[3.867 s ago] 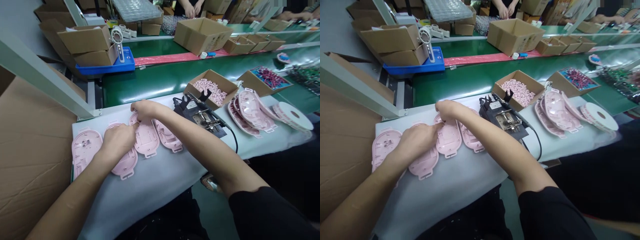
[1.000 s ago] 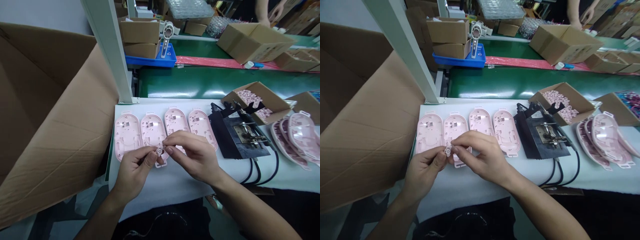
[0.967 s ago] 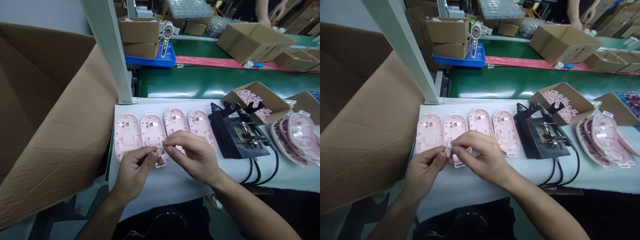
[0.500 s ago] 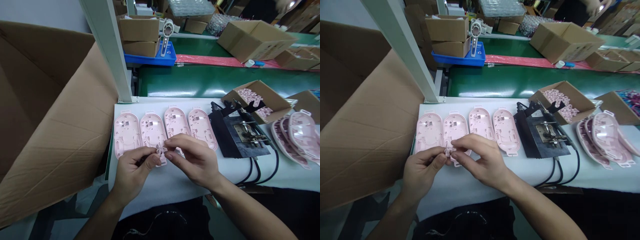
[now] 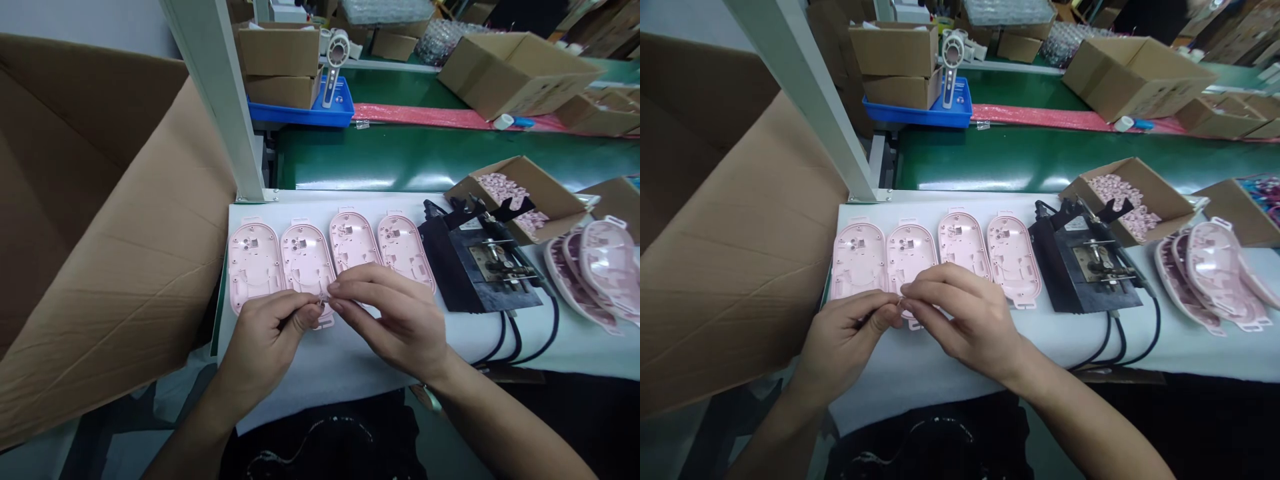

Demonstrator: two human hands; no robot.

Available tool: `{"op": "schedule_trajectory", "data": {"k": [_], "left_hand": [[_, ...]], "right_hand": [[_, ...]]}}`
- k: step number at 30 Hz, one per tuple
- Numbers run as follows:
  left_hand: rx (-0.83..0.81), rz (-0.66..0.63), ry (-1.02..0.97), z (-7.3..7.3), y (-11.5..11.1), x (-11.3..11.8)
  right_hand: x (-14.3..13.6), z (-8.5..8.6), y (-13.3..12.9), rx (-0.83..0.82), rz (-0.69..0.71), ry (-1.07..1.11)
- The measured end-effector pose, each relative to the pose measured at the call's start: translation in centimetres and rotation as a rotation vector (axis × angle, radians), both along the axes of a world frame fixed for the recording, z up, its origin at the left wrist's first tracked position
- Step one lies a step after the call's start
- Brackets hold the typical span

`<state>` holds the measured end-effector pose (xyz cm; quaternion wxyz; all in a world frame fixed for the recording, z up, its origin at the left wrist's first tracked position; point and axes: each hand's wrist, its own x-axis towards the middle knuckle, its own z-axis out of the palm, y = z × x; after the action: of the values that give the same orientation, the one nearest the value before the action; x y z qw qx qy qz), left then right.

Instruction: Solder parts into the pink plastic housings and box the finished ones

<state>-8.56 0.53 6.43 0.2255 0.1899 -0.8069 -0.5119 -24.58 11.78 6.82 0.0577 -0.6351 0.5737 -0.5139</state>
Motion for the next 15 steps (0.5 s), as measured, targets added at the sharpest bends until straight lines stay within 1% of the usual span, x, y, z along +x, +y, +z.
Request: {"op": "schedule_trajectory", "data": {"k": [3, 6, 9, 11, 15], "left_hand": [[-0.068, 0.023, -0.063, -0.2, 0.1, 0.0], [-0.132, 0.098, -0.072, -0.6, 0.2, 0.1], [-0.11, 0.181, -0.04, -0.6, 0.1, 0.3], [-0.075, 0.173, -0.036, -0.4, 0.2, 0.2], [-0.016, 0.083, -0.056, -0.1, 0.2, 0.0]], "right_hand": [[0.2, -0.4, 0.1, 0.015, -0.037, 0.044], [0.2, -0.7, 0.1, 0.038, -0.066, 0.051], [0.3, -1.0, 0.2, 0.074, -0.076, -0.022], [0.6, -1.4, 0.2, 0.066, -0.094, -0.092], [1.3, -2.3, 0.1, -0.034, -0.119, -0.177]]}}
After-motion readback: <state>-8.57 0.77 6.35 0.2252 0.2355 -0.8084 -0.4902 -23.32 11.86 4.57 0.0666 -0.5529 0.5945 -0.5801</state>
